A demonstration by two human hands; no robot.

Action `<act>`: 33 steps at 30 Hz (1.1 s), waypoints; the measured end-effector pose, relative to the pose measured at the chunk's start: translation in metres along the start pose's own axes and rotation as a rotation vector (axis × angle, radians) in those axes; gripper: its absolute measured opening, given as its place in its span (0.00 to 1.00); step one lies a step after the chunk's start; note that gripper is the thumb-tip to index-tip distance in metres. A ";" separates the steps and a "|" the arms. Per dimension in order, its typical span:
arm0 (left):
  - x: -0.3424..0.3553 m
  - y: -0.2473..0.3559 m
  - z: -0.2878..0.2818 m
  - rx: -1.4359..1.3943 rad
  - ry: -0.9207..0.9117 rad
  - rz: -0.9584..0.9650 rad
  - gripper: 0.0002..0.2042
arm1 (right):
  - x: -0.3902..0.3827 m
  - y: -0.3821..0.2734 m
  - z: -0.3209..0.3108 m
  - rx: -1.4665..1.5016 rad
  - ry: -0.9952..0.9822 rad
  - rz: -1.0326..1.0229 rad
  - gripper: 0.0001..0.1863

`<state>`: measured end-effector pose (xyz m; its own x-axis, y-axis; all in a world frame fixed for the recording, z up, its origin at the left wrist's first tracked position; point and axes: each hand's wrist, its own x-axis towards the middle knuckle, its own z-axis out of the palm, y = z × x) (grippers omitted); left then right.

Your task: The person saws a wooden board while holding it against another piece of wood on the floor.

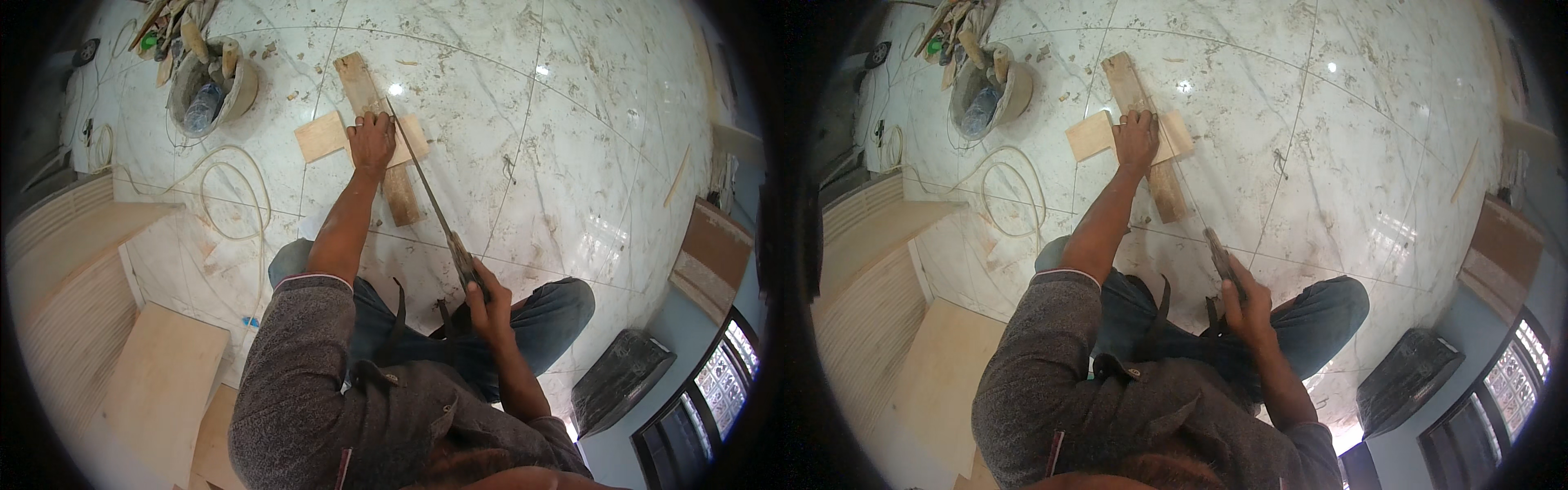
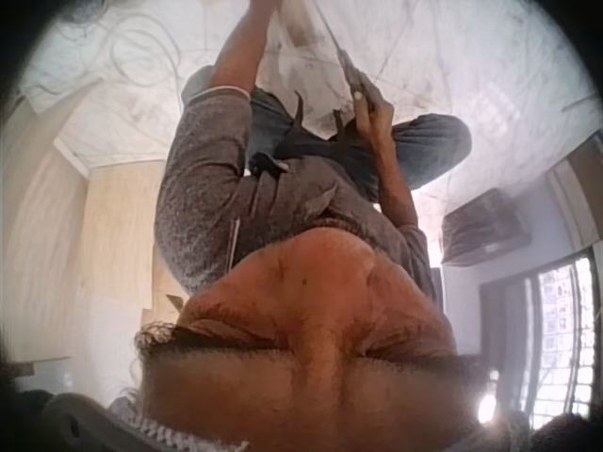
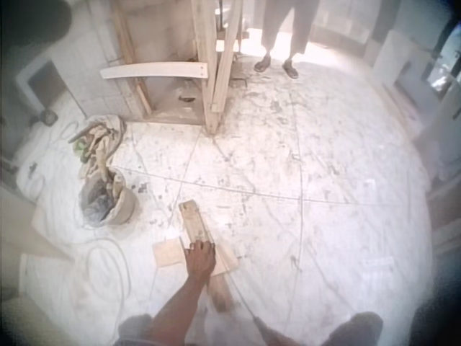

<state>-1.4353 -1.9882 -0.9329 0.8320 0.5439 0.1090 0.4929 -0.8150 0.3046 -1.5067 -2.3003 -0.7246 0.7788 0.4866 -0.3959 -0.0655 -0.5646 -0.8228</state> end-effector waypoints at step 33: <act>0.009 0.002 -0.002 0.003 -0.022 0.016 0.11 | 0.035 -0.021 0.016 0.031 0.012 0.125 0.22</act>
<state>-1.4268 -1.9847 -0.9291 0.8452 0.5265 0.0924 0.4804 -0.8240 0.3005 -1.4885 -2.2606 -0.7275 0.7706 0.4058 -0.4915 -0.1815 -0.5995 -0.7795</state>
